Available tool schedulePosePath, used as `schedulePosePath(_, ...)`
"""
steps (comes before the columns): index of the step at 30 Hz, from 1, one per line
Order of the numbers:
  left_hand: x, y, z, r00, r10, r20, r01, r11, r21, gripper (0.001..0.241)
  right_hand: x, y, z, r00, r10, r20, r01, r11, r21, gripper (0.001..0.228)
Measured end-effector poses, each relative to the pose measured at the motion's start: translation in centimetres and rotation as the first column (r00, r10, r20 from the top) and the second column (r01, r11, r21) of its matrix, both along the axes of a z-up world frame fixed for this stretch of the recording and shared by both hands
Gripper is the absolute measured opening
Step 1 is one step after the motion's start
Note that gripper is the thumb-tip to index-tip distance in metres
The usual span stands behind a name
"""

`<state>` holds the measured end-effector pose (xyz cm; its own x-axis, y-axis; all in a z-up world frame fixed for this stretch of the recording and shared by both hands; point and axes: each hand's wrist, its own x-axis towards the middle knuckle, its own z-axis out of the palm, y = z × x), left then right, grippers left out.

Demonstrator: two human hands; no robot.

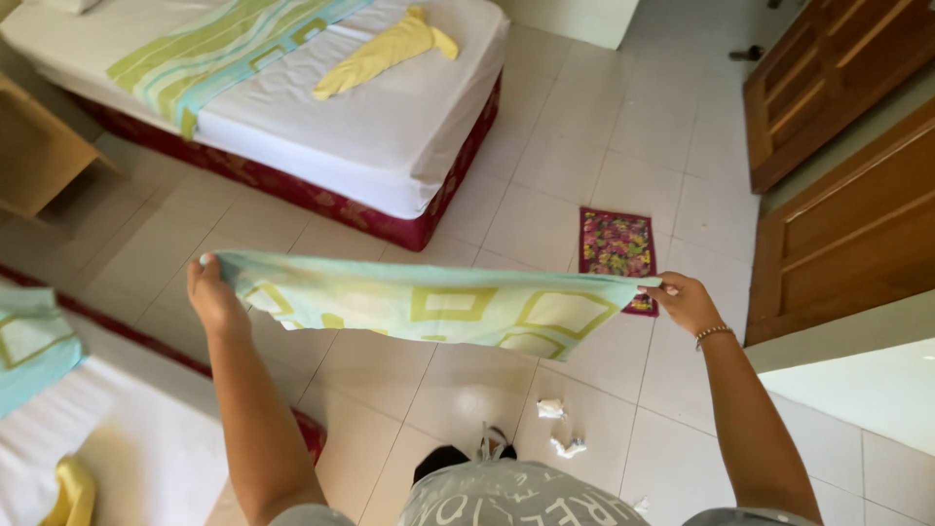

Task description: The person folds a brown patterned towel on a balcony and then on a bed, placing it on a wooden table. They then fold a light green towel on the bed.

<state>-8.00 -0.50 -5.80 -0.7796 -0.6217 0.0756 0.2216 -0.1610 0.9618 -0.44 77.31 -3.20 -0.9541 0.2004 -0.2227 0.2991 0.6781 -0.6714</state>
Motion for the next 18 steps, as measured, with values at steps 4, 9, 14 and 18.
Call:
schedulePosePath(4, -3.7, 3.6, 2.8, 0.993, -0.095, 0.07, 0.093, 0.995, 0.024, 0.018, -3.6, 4.0, -3.5, 0.941, 0.023, -0.338, -0.16, 0.91, -0.383, 0.02)
schedulePosePath(9, -13.7, 4.8, 1.3, 0.969, -0.171, 0.179, 0.172, 0.985, 0.008, 0.02, -9.6, 3.3, 0.8, 0.9, -0.392, -0.188, 0.037, 0.5, -0.865, 0.019)
schedulePosePath(14, -26.2, 7.2, 1.1, 0.947, -0.314, -0.06, 0.32, 0.928, 0.19, 0.015, -17.7, 3.4, 2.6, 0.825, -0.454, -0.336, -0.105, 0.46, -0.881, 0.01)
schedulePosePath(18, -35.0, 8.8, 3.3, 0.929, -0.365, -0.064, 0.365, 0.868, 0.338, 0.018, -23.8, 4.4, 3.3, 0.725, -0.504, -0.47, 0.001, 0.683, -0.731, 0.013)
